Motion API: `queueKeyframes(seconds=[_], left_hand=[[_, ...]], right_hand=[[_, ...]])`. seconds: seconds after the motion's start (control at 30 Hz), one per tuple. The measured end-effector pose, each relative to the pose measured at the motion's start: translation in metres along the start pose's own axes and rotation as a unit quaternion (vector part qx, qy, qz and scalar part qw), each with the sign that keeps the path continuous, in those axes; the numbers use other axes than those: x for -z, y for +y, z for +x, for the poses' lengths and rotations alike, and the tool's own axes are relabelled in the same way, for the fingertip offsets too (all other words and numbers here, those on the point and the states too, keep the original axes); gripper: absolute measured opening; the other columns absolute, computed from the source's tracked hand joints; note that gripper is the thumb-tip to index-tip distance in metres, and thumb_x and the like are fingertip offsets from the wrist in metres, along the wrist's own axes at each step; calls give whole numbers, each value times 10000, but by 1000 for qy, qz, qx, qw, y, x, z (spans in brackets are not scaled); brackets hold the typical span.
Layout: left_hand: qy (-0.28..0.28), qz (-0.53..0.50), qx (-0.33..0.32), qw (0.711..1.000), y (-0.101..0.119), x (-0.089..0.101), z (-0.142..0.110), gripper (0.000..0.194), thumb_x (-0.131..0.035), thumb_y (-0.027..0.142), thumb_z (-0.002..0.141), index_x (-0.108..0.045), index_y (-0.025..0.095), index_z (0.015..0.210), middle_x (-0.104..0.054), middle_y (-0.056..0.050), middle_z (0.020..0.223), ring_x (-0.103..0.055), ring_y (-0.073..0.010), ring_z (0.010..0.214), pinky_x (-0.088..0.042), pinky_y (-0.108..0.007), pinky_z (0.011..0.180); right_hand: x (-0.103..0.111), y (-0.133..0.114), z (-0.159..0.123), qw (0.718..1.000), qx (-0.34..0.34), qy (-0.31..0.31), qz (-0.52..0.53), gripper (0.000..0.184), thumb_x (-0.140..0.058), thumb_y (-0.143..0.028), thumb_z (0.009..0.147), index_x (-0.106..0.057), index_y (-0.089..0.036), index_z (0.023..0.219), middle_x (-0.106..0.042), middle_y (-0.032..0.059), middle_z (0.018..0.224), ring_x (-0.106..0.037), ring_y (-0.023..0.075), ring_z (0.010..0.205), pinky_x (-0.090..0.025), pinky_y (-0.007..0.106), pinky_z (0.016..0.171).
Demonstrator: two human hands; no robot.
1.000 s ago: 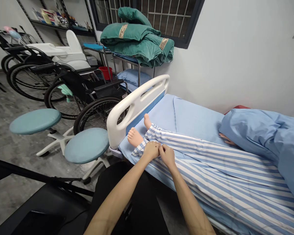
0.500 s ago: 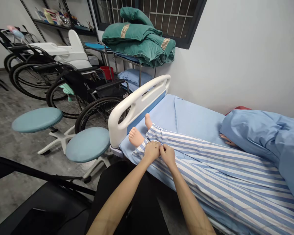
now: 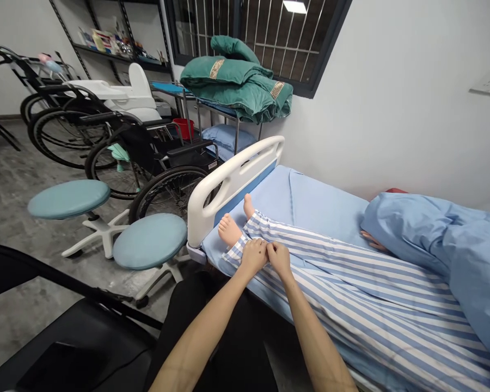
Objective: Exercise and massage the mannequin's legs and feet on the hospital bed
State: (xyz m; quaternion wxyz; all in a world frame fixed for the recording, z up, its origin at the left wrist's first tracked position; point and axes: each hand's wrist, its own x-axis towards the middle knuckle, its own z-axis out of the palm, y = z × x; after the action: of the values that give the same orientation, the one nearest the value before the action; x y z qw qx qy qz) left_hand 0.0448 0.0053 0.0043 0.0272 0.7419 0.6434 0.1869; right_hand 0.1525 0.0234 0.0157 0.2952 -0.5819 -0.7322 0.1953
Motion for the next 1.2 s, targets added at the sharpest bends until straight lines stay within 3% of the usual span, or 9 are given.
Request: queueKeyframes(seconds=[0.3,0.67,0.87,1.2], left_hand=[[13,-16,22,1000,6,7,-15,263,-379,241,868,-585,151,1004,-632,-107,969,-567,-231,937,-423,-337,767],[-78,-35,91,992,8,28,-34,326,-340,270,878,-627,168,992,-673,-106,984,-620,-231,918,-457,-347,760],[-100,-50,90,990,9,32,-41,357,-321,253,882,-627,158,1040,-668,-124,1019,-614,-225,962,-460,-350,807],[-143,-26,81,986,8,34,-49,348,-337,243,877,-621,150,1056,-666,-131,1042,-615,-224,988,-459,-337,824]], right_hand=[[2,-2,-2,1000,-1,-2,2,332,-360,-325,807,-419,-197,507,-485,-23,506,-436,126,521,-254,236,537],[-1,-15,-14,995,-10,16,-99,341,-380,-295,832,-569,-178,573,-552,8,566,-427,121,555,-178,248,522],[-5,-21,-30,994,-3,44,-102,356,-380,-309,849,-599,-181,598,-581,11,591,-436,119,556,-168,246,520],[-3,-31,-46,992,-18,66,-106,326,-425,-318,807,-559,-191,539,-495,-15,505,-382,114,514,-151,249,520]])
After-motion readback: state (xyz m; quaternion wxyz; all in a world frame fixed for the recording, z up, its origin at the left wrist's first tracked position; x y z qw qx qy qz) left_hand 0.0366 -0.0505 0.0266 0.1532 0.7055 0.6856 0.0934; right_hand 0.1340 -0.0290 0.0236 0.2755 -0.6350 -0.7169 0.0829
